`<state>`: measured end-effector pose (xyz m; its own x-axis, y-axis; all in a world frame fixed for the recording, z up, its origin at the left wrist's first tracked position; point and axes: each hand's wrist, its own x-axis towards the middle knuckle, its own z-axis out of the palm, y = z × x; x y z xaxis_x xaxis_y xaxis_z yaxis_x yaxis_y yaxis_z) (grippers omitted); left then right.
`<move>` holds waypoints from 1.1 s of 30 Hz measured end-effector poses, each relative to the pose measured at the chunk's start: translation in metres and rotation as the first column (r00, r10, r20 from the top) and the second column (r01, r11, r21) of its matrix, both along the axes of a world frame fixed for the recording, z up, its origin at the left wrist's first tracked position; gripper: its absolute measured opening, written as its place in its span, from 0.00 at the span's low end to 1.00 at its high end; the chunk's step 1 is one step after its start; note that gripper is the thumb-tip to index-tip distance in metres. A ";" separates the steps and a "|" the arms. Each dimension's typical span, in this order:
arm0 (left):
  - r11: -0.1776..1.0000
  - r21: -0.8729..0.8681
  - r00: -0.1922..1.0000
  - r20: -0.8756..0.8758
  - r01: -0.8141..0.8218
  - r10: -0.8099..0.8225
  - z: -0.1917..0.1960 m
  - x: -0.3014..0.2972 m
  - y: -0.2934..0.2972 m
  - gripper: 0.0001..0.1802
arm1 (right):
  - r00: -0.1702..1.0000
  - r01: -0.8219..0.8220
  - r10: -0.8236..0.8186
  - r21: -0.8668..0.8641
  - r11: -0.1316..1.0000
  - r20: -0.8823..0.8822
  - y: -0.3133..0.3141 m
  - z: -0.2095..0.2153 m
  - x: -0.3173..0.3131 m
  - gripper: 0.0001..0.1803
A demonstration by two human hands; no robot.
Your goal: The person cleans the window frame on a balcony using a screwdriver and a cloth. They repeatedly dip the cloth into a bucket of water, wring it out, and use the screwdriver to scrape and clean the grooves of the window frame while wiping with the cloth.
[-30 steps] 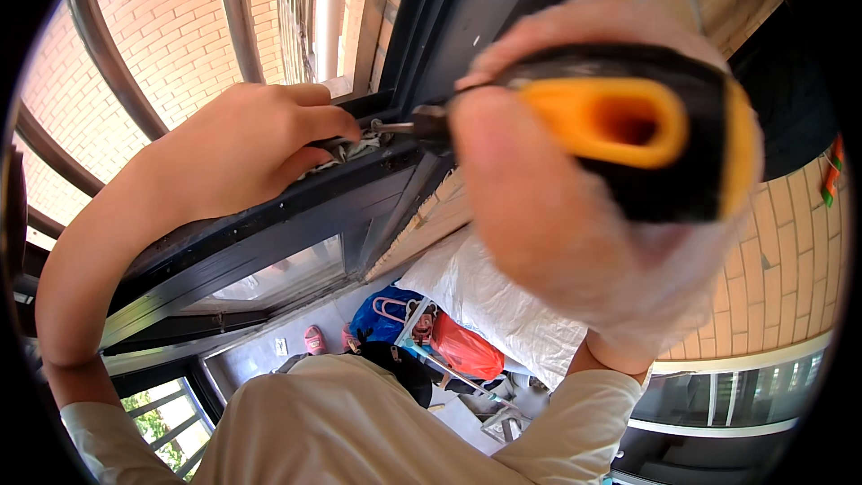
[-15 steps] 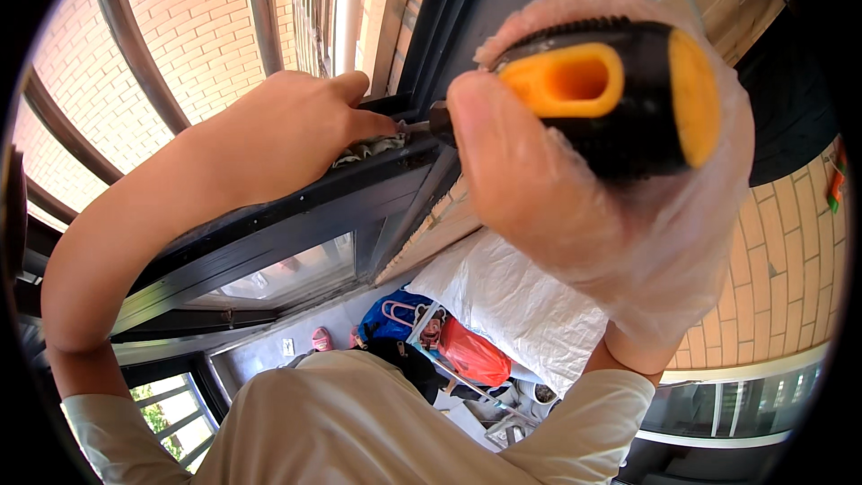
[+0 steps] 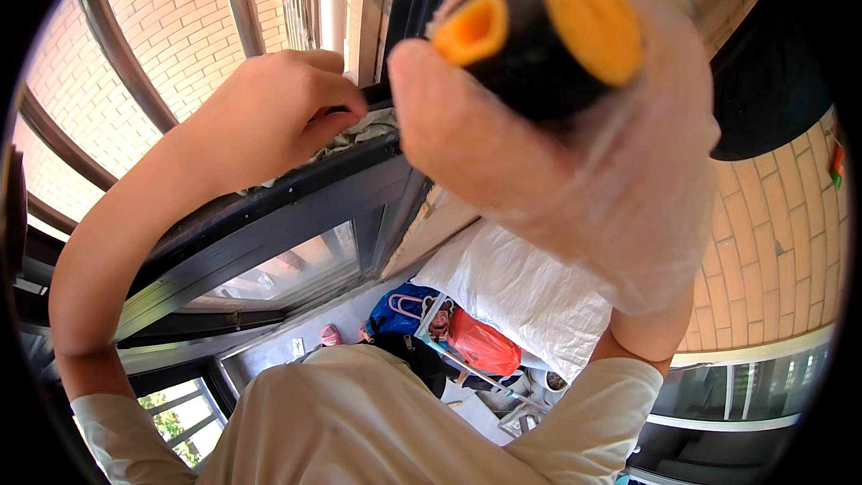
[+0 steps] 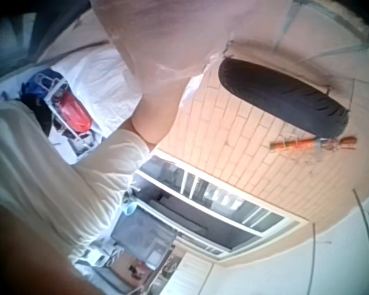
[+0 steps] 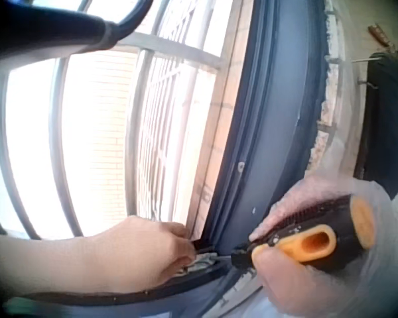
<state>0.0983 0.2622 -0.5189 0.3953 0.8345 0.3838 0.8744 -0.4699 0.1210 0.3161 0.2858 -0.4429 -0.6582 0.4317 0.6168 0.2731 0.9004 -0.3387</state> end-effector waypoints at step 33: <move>0.976 -0.213 0.941 0.318 -0.047 0.114 -0.006 0.010 0.007 0.09 | 0.993 0.001 -0.004 -0.022 1.000 -0.121 0.002 -0.014 0.028 0.19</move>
